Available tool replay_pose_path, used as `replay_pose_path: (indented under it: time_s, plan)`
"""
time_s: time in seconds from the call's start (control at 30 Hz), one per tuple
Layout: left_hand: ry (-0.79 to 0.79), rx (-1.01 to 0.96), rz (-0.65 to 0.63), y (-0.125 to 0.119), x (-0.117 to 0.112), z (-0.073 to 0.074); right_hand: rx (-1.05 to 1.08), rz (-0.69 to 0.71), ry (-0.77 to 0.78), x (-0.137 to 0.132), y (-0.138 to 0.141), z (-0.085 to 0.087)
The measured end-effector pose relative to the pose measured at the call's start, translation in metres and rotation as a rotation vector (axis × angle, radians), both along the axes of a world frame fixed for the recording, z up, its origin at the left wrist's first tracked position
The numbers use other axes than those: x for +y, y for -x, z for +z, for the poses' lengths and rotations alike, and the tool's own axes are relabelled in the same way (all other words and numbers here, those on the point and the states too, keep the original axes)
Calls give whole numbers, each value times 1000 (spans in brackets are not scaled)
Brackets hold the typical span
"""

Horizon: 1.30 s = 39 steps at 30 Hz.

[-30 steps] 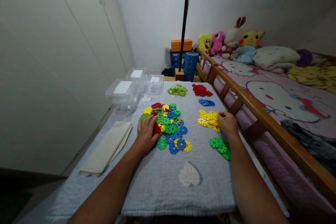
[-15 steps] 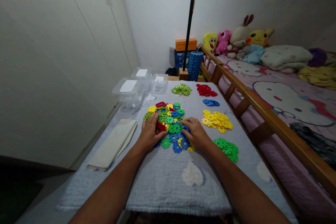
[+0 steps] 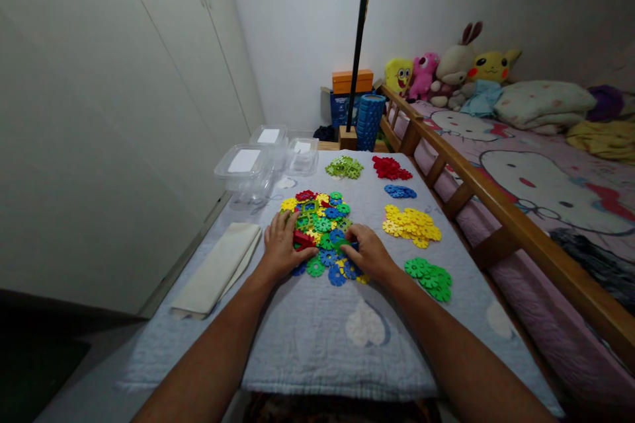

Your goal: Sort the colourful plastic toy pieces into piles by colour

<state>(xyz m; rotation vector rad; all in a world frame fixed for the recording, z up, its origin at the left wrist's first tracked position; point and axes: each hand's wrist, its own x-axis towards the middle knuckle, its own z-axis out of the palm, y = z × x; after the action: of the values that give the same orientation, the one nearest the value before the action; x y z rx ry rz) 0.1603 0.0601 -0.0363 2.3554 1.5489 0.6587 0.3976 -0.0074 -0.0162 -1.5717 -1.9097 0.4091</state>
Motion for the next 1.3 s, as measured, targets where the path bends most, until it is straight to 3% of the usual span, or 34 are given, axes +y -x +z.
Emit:
replay_pose_path:
  time_s: [0.17, 0.37, 0.53, 0.7, 0.8, 1.03, 1.3]
  plan:
    - [-34, -5, -24, 2, 4, -6, 192, -130, 28, -4, -34, 18]
    - [-51, -2, -56, 3, 6, -9, 37, -300, 104, -40, -110, 43]
    - [-54, -4, -66, 4, 7, -10, -55, -423, 110, -82, -145, 44]
    - [-56, 3, -63, 4, 7, -10, -134, -403, 54, -108, -148, 22]
    - [-55, 4, -64, 4, 7, -9, -138, -353, 96, -116, -144, 13]
    - [-47, 6, -67, 4, 7, -9, -195, -353, -19, -116, -141, 2]
    - [-36, 9, -67, 3, 6, -6, -227, -276, 25, -119, -115, -12]
